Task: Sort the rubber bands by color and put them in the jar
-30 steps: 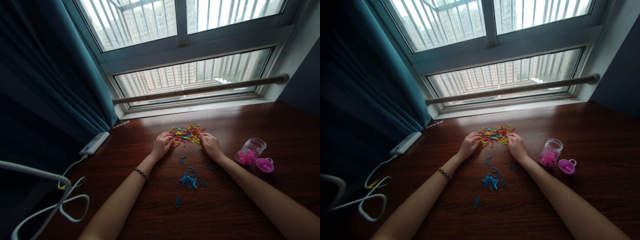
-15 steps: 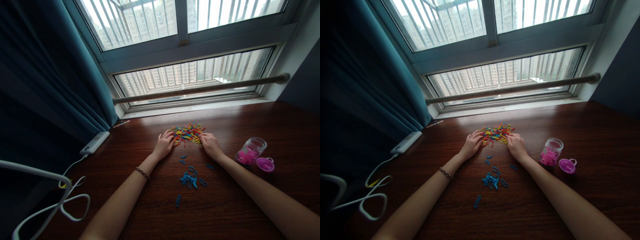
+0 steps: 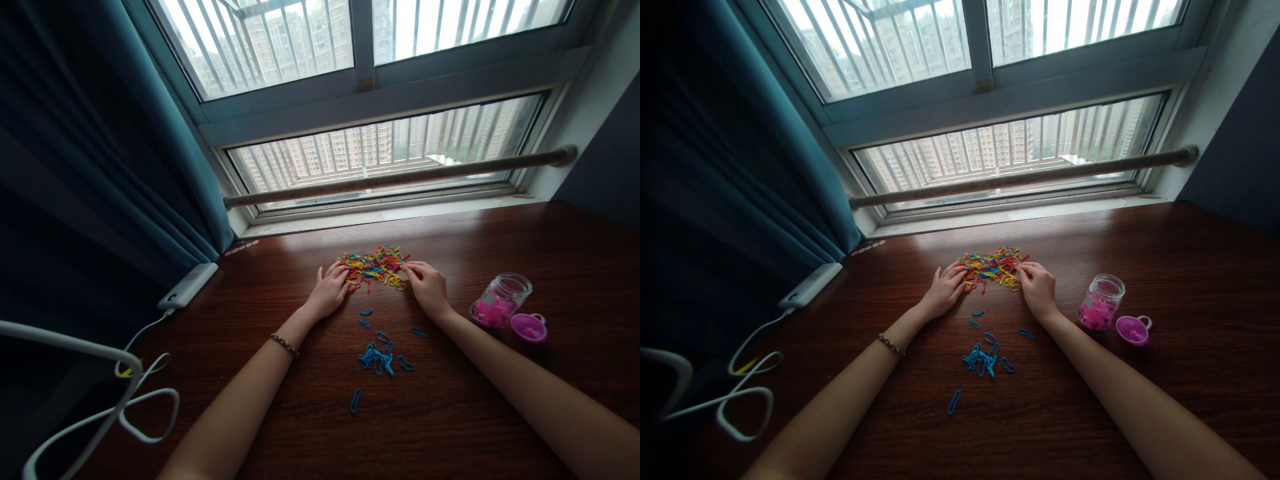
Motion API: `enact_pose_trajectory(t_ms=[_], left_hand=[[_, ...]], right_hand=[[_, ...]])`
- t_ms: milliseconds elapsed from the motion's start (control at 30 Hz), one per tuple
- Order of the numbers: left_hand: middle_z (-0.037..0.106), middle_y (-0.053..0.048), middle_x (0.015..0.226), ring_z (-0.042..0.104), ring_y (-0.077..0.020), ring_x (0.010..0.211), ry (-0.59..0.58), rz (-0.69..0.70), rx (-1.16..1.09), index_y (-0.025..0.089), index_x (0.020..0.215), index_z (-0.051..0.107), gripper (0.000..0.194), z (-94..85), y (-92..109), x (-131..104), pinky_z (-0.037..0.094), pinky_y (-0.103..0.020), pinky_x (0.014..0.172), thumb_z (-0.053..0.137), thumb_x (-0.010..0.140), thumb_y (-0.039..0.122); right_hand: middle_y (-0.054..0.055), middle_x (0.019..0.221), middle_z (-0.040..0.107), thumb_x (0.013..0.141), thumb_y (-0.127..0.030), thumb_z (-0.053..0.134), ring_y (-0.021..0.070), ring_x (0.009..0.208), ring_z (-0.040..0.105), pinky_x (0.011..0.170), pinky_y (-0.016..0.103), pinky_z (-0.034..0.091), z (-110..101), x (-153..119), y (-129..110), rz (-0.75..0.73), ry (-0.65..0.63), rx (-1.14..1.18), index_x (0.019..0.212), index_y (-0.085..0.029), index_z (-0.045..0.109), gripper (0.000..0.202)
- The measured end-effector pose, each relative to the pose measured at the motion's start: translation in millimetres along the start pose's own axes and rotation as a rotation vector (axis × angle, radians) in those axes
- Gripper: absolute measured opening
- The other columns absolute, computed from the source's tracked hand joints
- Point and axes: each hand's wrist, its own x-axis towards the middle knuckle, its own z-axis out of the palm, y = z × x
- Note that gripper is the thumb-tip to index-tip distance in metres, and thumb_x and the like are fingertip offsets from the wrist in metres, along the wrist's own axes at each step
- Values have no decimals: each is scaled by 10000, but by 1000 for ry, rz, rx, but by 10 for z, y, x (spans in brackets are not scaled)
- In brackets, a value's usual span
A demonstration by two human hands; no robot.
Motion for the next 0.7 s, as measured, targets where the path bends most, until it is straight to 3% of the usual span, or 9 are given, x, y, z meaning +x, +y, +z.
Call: enact_pose_trajectory(t_ms=[200,467,700], left_hand=[[460,-104,1240,302,-246,1237,32,13,-9,196,1174,467,344,-8,2,-3,172,-569,1001,384,858,305],[525,-105,1076,508,-197,1018,303,-1,-230,162,1050,526,248,-40,-26,-13,414,-354,915,413,830,179],[562,-46,874,545,-163,845,436,-64,-267,176,837,534,70,-35,-55,-12,466,-305,784,494,783,155]], right_hand=[[55,843,674,714,-263,519,185,783,609,742,310,467,6,0,38,65,23,87,762,-183,684,189],[52,758,680,674,-290,530,183,692,616,667,300,474,10,7,74,149,10,112,753,-172,683,208],[42,739,682,684,-260,511,179,669,611,673,291,447,12,10,89,186,25,39,756,-178,679,200]])
